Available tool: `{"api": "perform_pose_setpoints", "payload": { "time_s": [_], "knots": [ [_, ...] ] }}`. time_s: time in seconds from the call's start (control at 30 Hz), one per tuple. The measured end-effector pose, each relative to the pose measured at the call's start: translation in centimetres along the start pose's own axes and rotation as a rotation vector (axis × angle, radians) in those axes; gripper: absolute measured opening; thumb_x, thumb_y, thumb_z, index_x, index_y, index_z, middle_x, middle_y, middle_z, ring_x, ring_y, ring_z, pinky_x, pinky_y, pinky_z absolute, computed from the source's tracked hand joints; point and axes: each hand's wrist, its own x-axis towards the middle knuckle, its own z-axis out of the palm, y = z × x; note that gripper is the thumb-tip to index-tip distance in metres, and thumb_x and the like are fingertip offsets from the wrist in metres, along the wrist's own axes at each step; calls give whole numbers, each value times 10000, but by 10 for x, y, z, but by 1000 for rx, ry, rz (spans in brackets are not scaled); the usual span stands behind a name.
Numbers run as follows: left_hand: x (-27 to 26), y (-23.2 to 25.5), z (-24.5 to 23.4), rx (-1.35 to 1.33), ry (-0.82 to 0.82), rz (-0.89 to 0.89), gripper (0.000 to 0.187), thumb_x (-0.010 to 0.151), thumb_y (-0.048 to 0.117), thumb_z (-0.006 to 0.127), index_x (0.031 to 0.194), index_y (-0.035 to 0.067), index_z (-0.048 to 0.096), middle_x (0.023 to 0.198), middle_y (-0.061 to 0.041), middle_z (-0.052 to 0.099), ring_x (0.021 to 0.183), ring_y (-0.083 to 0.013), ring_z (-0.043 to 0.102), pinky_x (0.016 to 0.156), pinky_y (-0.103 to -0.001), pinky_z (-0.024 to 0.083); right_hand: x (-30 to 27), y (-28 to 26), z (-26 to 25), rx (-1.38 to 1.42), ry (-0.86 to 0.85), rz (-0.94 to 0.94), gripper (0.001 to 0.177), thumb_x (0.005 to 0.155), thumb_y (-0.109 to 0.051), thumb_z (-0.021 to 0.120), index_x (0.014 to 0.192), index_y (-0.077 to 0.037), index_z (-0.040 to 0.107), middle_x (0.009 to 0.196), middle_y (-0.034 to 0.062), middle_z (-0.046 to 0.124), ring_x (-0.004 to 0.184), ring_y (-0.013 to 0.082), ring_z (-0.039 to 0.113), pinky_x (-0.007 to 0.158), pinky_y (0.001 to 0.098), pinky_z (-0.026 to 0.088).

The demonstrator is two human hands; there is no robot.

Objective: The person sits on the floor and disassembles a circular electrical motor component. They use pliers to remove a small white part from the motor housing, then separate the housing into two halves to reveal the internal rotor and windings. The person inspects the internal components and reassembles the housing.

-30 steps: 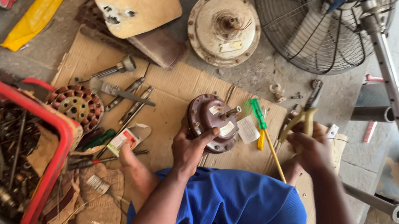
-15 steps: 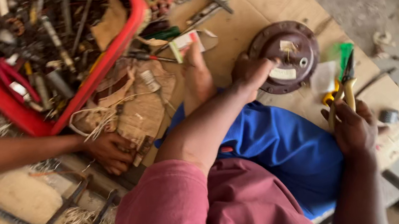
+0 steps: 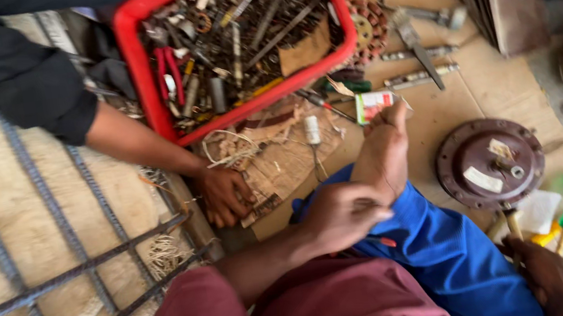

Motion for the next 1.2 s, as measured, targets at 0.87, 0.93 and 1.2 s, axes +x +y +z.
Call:
{"api": "perform_pose_setpoints", "payload": {
  "time_s": [0.87,0.93,1.2],
  "knots": [
    [119,-214,-345,-961,708,-12,167,1035,137,536,969,19,636,889,-99,607,892,-248,635,979,-431,587,-78,-1,23,-146,482,-250,458,940,-361,702,1222,-3,752,1009,176,799,905,248,761,819,385,563],
    [124,-213,-346,-269,917,-137,119,907,114,604,979,33,653,1000,-103,656,966,-265,657,953,-479,585,-80,-7,28,-202,503,-269,462,924,-386,709,1208,-26,767,1004,146,811,898,221,762,837,365,570],
    [135,-194,-353,1087,707,-584,401,843,169,681,1226,54,715,1161,-265,697,986,-436,678,904,-507,517,-71,-25,45,-228,391,-206,463,900,-391,741,1244,-81,758,976,119,813,805,205,754,773,355,589]
  ]
}}
